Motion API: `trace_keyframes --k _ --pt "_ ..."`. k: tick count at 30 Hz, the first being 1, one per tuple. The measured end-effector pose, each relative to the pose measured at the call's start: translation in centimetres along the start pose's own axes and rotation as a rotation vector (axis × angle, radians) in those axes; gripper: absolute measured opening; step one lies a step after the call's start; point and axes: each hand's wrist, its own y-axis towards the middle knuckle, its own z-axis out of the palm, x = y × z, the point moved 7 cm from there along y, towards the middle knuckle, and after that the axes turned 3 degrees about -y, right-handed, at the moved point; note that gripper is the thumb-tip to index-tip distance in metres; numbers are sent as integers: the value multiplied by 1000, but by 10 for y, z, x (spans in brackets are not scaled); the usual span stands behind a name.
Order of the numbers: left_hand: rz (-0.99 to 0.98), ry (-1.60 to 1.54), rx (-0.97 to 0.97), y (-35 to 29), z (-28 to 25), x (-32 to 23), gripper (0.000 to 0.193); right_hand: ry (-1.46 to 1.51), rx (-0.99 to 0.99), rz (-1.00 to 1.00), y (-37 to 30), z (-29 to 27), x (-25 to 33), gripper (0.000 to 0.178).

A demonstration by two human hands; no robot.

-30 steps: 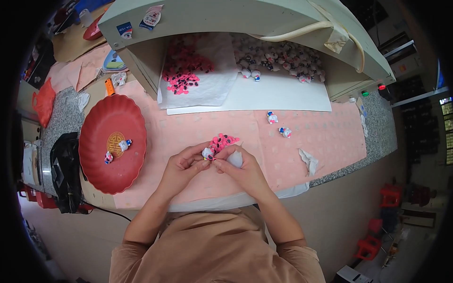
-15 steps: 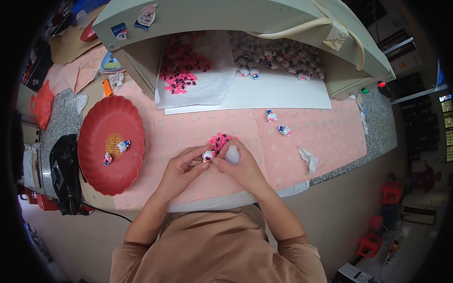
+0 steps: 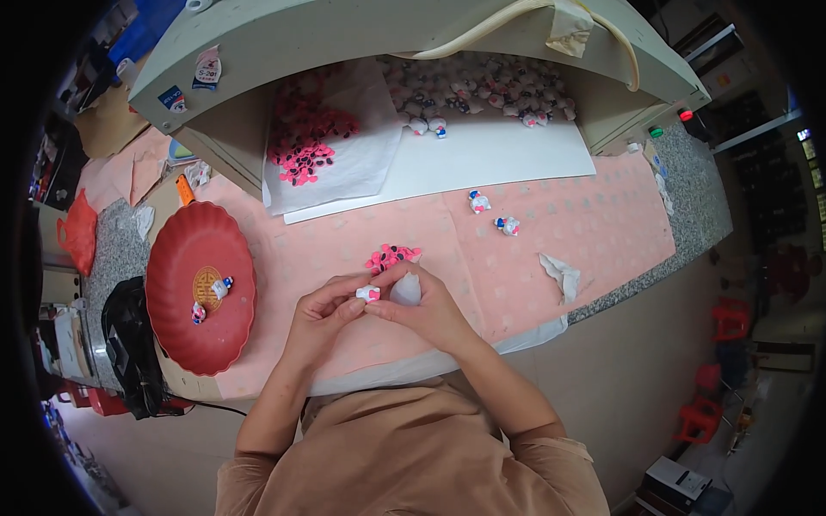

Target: Assembling small plastic toy figurines by applying glue to the head and body components.

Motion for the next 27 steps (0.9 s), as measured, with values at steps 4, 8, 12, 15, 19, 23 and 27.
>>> trace_keyframes --k 4,8,12,15,19,23,27 --pt "-1 21 41 0 0 0 29 43 56 -22 0 2 -3 23" --pt "-59 -52 12 -6 -4 1 28 96 57 6 0 7 -5 22" --pt "-24 128 5 -12 5 -18 28 -9 59 80 -7 -2 -5 22" --pt "309 806 -307 -54 2 -105 23 7 -4 47 -17 -27 19 21" --pt "187 1250 -703 -79 -79 -146 24 -204 -256 55 -33 -86 19 25" --pt "139 1525 -781 -81 -100 -145 41 -208 -335 -157 -38 -102 18 35" --pt "518 1421 -427 -5 10 -132 45 -119 -398 -166 -49 -106 18 29"
